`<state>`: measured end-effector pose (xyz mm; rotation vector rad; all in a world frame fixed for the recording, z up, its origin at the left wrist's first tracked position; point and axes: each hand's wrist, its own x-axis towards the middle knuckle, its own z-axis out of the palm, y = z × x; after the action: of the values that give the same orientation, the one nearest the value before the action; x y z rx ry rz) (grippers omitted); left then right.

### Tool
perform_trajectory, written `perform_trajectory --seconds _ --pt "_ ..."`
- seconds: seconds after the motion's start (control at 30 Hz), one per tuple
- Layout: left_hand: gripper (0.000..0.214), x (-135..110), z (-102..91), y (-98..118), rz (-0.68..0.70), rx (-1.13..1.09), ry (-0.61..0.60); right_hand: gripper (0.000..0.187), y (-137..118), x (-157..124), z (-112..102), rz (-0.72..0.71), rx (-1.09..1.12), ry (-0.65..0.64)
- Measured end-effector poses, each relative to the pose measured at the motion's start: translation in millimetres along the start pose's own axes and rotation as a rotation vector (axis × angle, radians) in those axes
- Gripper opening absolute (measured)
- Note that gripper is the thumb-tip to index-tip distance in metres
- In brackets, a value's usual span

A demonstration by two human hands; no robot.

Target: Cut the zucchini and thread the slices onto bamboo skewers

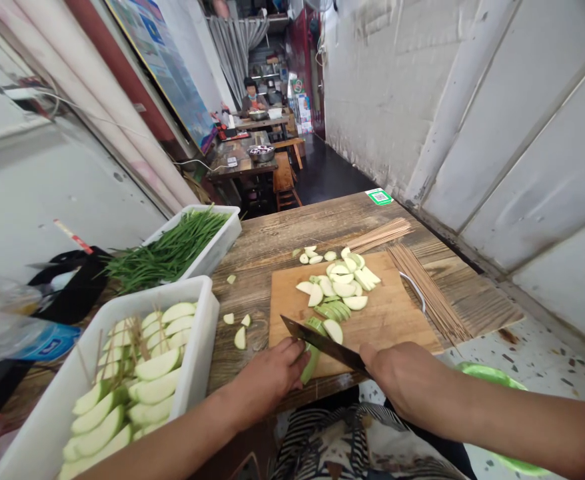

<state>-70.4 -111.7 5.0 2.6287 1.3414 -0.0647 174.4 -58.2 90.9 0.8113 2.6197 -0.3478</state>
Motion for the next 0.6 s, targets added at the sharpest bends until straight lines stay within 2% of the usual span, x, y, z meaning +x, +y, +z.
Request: perform_trajectory --seconds 0.17,0.33,0.6 --pt "0.031 -1.8 -0.9 2.3 0.020 -0.002 0.032 0.028 -4.0 -7.7 -4.7 0.017 -0.088 0.036" --pt "0.032 -2.7 4.4 1.0 0.046 0.012 0.065 0.028 -5.0 -9.5 -6.9 -0.009 -0.073 0.049" --pt "0.034 -2.7 4.2 1.5 0.051 0.069 0.059 0.029 1.4 4.0 7.1 -0.015 0.034 -0.002"
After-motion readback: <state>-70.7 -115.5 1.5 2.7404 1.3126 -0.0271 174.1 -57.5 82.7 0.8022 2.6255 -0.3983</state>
